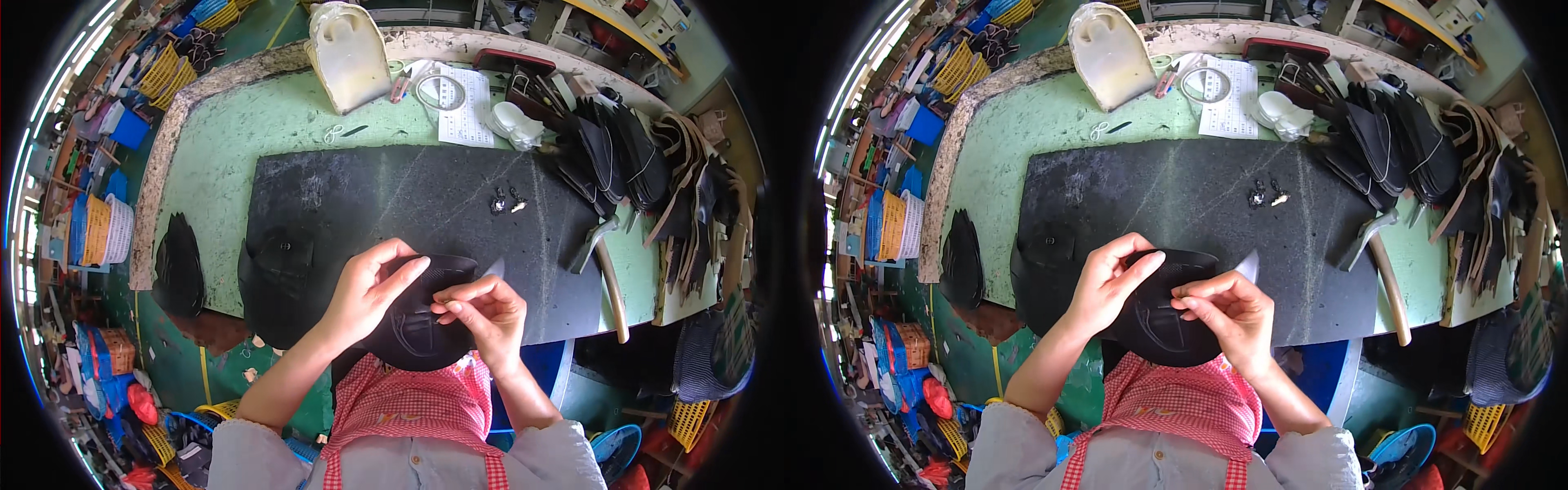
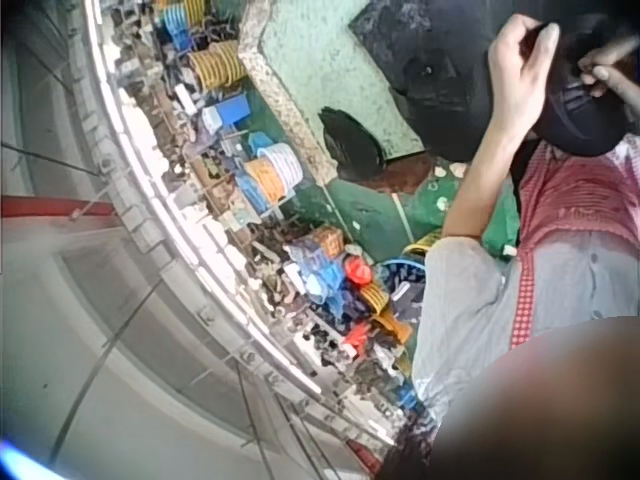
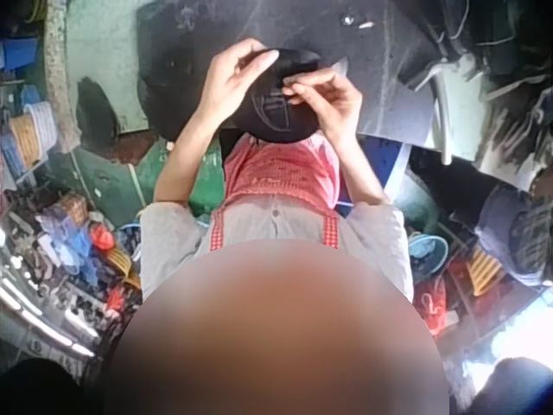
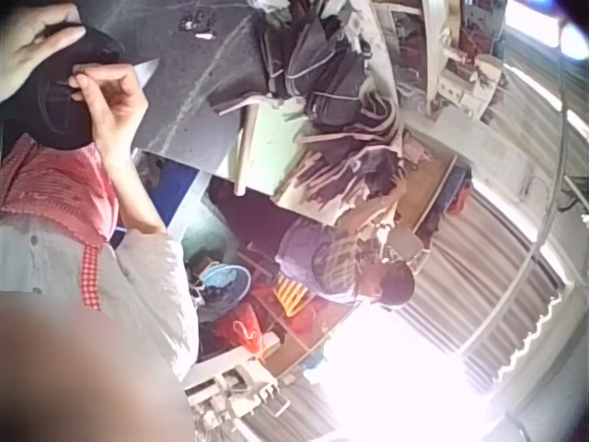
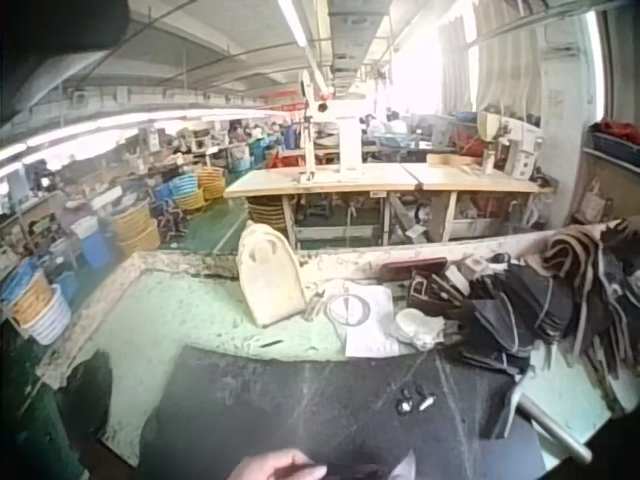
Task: Assembling shoe upper components using a hammer and manual dexterity in a factory setting.
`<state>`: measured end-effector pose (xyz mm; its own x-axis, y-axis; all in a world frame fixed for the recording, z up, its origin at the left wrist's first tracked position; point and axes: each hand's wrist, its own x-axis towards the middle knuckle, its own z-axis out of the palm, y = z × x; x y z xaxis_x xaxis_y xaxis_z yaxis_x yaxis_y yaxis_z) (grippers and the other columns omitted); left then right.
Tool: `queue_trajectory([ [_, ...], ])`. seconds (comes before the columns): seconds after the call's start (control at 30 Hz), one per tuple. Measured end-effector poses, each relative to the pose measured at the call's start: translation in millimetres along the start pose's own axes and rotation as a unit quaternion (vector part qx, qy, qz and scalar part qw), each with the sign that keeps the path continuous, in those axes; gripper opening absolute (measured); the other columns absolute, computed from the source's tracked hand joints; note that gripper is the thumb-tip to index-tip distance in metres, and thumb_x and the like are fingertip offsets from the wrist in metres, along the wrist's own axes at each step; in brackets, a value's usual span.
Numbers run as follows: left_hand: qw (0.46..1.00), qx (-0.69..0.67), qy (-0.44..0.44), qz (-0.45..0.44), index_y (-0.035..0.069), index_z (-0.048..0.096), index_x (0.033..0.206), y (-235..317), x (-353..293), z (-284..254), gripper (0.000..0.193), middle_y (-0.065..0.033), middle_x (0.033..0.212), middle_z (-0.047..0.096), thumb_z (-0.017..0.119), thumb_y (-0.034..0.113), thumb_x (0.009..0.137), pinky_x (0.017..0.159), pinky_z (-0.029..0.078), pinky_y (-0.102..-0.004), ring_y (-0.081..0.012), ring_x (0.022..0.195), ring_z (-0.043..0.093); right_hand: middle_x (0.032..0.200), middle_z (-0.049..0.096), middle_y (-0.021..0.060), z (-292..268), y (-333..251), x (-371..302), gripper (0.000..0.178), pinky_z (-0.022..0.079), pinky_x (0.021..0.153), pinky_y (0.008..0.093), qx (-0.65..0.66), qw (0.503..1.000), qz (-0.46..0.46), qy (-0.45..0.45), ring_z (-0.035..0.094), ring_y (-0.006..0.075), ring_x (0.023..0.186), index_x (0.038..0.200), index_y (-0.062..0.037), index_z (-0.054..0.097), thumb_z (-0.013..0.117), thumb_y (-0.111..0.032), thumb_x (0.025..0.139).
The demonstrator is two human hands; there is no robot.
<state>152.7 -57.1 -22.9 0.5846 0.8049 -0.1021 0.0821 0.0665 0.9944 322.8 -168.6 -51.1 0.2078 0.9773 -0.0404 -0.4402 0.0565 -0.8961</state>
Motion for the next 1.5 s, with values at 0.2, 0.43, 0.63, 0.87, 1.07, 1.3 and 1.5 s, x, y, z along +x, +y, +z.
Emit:
queue_trajectory([
  [0.2, 0.998, -0.065, 0.019, -0.02, -0.003, 0.072, 0.099, 11.5, -12.3, 6.6, 0.014, 0.0042, 0.077, 0.064, 0.07, 0.011, 0.097, 0.058, 0.039, -0.0182, 0.0012, 0.07, 0.053, 0.096, 0.062, 0.003, 12.1, -6.8, 0.8, 0.016, 0.05, 0.069, 0.0229, -0.157, 0.978, -0.121, 0.071, 0.058, 0.0086, 0.077, 0.092, -0.004, 0.077, 0.085, -0.001, 0.078],
  [0.43, 0.995, -0.101, 0.014, -0.019, -0.004, 0.074, 0.099, 17.4, -22.0, 7.2, 0.012, 0.0007, 0.082, 0.07, 0.072, 0.008, 0.095, 0.063, 0.045, -0.0182, -0.0011, 0.075, 0.059, 0.094, 0.058, 0.0012, 12.8, -13.2, -2.8, 0.014, 0.046, 0.07, 0.0221, -0.123, 0.987, -0.091, 0.047, 0.054, 0.0074, 0.076, 0.092, -0.0036, 0.076, 0.084, 0.0, 0.08],
  [0.63, 0.996, -0.088, -0.006, 0.013, -0.004, 0.075, 0.1, 17.7, -23.4, 6.2, 0.012, -0.0014, 0.085, 0.072, 0.072, 0.007, 0.095, 0.067, 0.049, -0.0197, -0.0038, 0.078, 0.062, 0.098, 0.059, 0.0015, 21.3, -8.4, 4.7, 0.033, 0.046, 0.079, 0.0247, -0.045, 0.996, -0.053, 0.064, 0.055, 0.0089, 0.084, 0.109, -0.004, 0.064, 0.084, -0.004, 0.082],
  [0.87, 0.995, -0.093, -0.009, -0.037, -0.004, 0.075, 0.105, 19.3, -26.9, -6.6, 0.017, -0.0025, 0.089, 0.073, 0.072, 0.009, 0.095, 0.068, 0.05, -0.0191, -0.0038, 0.079, 0.063, 0.105, 0.067, 0.0058, 10.1, -34.3, 14.2, 0.045, 0.042, 0.094, 0.0347, -0.264, 0.963, -0.049, -0.041, 0.059, 0.02, 0.1, 0.108, -0.0043, 0.067, 0.091, -0.019, 0.072],
  [1.07, 1.0, -0.023, -0.005, 0.014, -0.004, 0.075, 0.108, 26.9, -34.8, -1.3, 0.017, -0.0067, 0.094, 0.075, 0.073, 0.004, 0.093, 0.07, 0.055, -0.0214, -0.0061, 0.082, 0.067, 0.081, 0.07, 0.004, 14.8, -43.0, 14.7, 0.026, 0.043, 0.086, 0.034, -0.361, 0.929, -0.067, -0.038, 0.065, 0.0211, 0.08, 0.086, -0.0045, 0.074, 0.09, -0.018, 0.071],
  [1.3, 0.935, 0.262, 0.031, 0.237, 0.004, 0.078, 0.105, 34.8, -44.3, -5.5, 0.025, -0.0089, 0.08, 0.073, 0.079, 0.002, 0.08, 0.053, 0.05, -0.0277, -0.0167, 0.061, 0.067, 0.088, 0.073, 0.0045, 22.2, -47.5, 14.9, 0.018, 0.044, 0.089, 0.034, -0.43, 0.886, -0.16, -0.056, 0.068, 0.0204, 0.085, 0.088, -0.006, 0.075, 0.086, -0.014, 0.076],
  [1.5, 0.883, 0.346, -0.002, 0.317, 0.009, 0.078, 0.108, 23.3, -47.5, -11.9, 0.032, -0.0024, 0.066, 0.062, 0.081, 0.007, 0.077, 0.049, 0.046, -0.0308, -0.0157, 0.054, 0.059, 0.089, 0.072, 0.0086, 17.4, -45.8, 10.2, 0.019, 0.045, 0.089, 0.0358, -0.412, 0.899, -0.042, -0.144, 0.066, 0.0234, 0.085, 0.096, -0.0029, 0.072, 0.081, -0.012, 0.082],
])
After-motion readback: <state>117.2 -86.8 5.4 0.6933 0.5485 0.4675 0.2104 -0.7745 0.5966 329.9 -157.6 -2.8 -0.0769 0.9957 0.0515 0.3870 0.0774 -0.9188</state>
